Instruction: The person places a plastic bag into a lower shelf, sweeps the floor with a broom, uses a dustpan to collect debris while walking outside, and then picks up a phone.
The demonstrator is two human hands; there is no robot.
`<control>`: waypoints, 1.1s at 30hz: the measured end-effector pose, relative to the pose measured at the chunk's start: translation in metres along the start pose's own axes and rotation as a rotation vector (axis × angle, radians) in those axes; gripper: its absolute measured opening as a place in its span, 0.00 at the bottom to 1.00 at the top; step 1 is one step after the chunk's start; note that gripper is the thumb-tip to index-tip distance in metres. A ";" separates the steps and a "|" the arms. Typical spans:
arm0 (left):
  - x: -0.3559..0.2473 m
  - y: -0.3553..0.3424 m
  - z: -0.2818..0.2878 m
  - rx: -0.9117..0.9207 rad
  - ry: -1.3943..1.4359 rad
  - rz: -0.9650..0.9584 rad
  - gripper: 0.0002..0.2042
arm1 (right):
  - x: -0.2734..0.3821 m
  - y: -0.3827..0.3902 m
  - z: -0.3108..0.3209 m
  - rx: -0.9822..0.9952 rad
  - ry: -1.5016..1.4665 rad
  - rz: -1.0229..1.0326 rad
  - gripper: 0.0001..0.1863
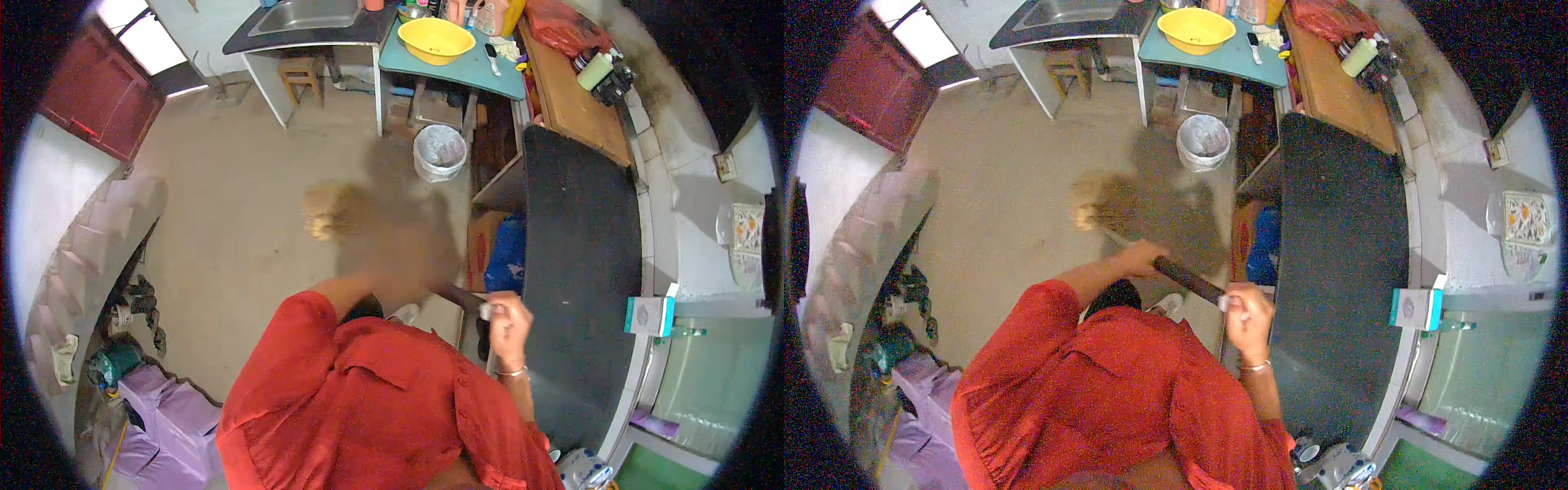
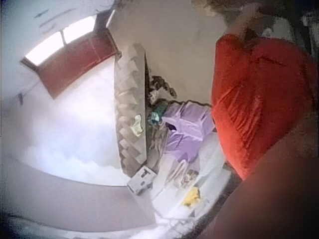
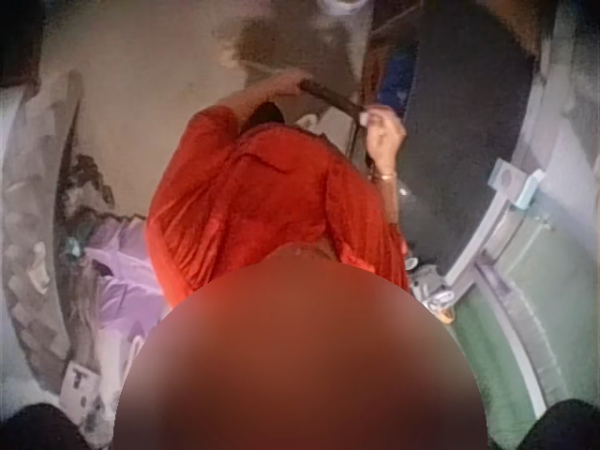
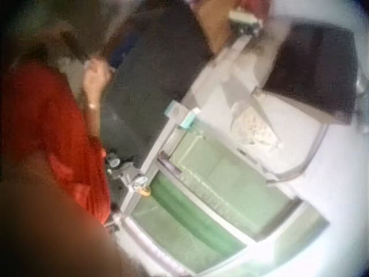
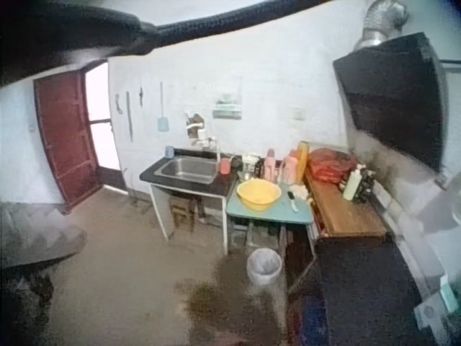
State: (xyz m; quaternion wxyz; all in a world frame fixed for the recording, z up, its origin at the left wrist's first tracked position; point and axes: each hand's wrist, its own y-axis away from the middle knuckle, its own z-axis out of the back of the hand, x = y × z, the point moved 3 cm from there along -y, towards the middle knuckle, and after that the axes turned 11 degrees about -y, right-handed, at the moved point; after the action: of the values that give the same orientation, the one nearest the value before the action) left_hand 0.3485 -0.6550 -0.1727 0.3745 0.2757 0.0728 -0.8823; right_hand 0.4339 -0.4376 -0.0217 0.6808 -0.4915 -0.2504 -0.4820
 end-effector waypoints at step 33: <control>0.352 -0.006 0.096 -0.013 -0.068 0.438 0.12 | -0.094 -0.267 -0.238 0.464 -0.153 -0.123 0.10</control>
State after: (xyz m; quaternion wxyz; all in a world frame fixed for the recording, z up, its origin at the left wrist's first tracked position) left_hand 0.1036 -0.9015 -0.2827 0.5613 0.2527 0.0039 -0.7881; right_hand 0.1228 -0.6298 -0.0775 0.7238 -0.3410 -0.4347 -0.4135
